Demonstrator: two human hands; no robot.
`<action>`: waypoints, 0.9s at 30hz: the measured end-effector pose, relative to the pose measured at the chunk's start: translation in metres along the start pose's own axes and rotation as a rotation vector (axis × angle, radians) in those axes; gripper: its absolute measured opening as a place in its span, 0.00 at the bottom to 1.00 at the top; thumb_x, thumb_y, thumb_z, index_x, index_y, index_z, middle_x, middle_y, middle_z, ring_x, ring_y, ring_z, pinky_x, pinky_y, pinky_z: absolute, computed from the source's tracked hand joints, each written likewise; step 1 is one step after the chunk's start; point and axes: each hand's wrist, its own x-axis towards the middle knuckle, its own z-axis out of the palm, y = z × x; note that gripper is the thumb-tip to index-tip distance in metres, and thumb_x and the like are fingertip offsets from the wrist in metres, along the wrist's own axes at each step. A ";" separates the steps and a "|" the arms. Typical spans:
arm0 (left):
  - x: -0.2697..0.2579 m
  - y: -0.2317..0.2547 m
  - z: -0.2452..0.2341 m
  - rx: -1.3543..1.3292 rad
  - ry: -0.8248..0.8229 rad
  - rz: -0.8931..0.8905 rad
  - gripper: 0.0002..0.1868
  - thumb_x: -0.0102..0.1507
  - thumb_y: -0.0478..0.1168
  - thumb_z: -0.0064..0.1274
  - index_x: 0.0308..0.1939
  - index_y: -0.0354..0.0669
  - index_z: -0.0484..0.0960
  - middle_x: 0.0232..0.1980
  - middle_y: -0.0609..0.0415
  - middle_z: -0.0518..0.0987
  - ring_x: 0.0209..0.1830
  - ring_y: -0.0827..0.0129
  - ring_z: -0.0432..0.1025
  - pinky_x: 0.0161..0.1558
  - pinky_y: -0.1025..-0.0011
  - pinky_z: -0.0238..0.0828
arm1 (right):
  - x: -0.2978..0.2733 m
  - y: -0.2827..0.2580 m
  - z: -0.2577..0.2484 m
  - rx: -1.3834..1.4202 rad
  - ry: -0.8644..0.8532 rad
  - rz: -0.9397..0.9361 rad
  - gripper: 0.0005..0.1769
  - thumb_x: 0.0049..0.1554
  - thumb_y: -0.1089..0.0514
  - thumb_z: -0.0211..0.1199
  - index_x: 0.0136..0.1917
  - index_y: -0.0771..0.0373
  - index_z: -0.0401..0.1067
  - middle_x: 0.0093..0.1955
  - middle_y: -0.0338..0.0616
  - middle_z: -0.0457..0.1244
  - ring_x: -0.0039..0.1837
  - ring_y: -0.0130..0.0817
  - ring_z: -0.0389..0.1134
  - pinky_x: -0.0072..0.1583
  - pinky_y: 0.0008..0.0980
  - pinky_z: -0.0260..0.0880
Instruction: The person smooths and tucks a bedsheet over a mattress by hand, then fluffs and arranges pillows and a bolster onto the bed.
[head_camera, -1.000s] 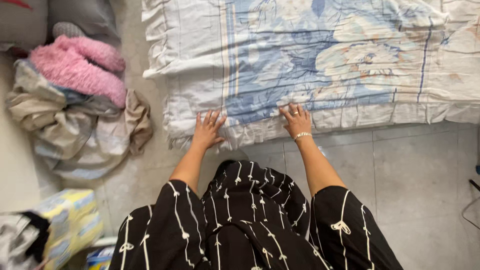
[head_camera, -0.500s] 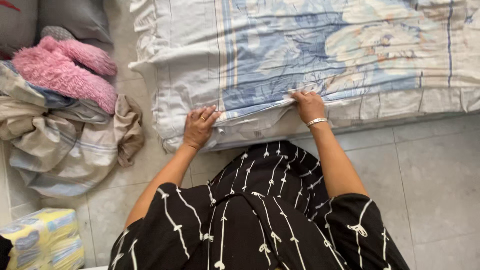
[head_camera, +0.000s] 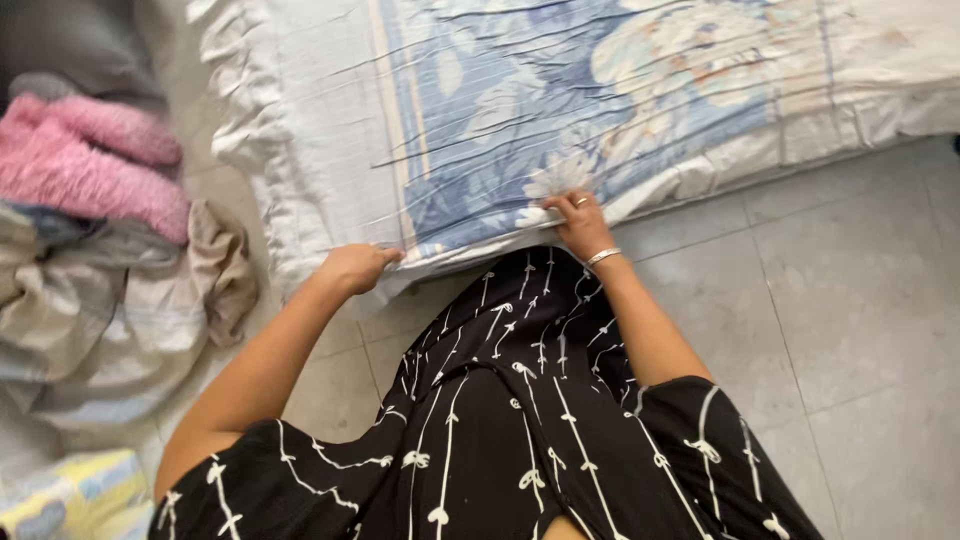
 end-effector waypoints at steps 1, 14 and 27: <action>0.012 0.005 -0.015 0.098 -0.243 -0.036 0.32 0.60 0.40 0.56 0.68 0.66 0.71 0.56 0.53 0.81 0.56 0.55 0.76 0.50 0.56 0.76 | -0.003 0.000 0.003 -0.005 0.068 -0.011 0.29 0.48 0.69 0.62 0.61 0.44 0.74 0.57 0.43 0.64 0.64 0.47 0.65 0.67 0.44 0.67; 0.205 0.200 -0.083 -0.066 0.806 0.523 0.25 0.54 0.49 0.64 0.53 0.47 0.81 0.60 0.43 0.76 0.60 0.46 0.70 0.55 0.49 0.66 | -0.030 0.024 -0.072 0.079 -0.023 0.267 0.14 0.58 0.53 0.67 0.59 0.49 0.78 0.46 0.50 0.68 0.53 0.46 0.68 0.59 0.44 0.68; 0.281 0.313 -0.082 -0.038 0.728 0.585 0.44 0.48 0.58 0.68 0.64 0.41 0.74 0.66 0.44 0.69 0.66 0.50 0.64 0.62 0.52 0.62 | -0.021 0.268 -0.153 -0.218 0.212 0.606 0.14 0.59 0.63 0.60 0.57 0.55 0.78 0.61 0.50 0.66 0.63 0.52 0.65 0.65 0.45 0.66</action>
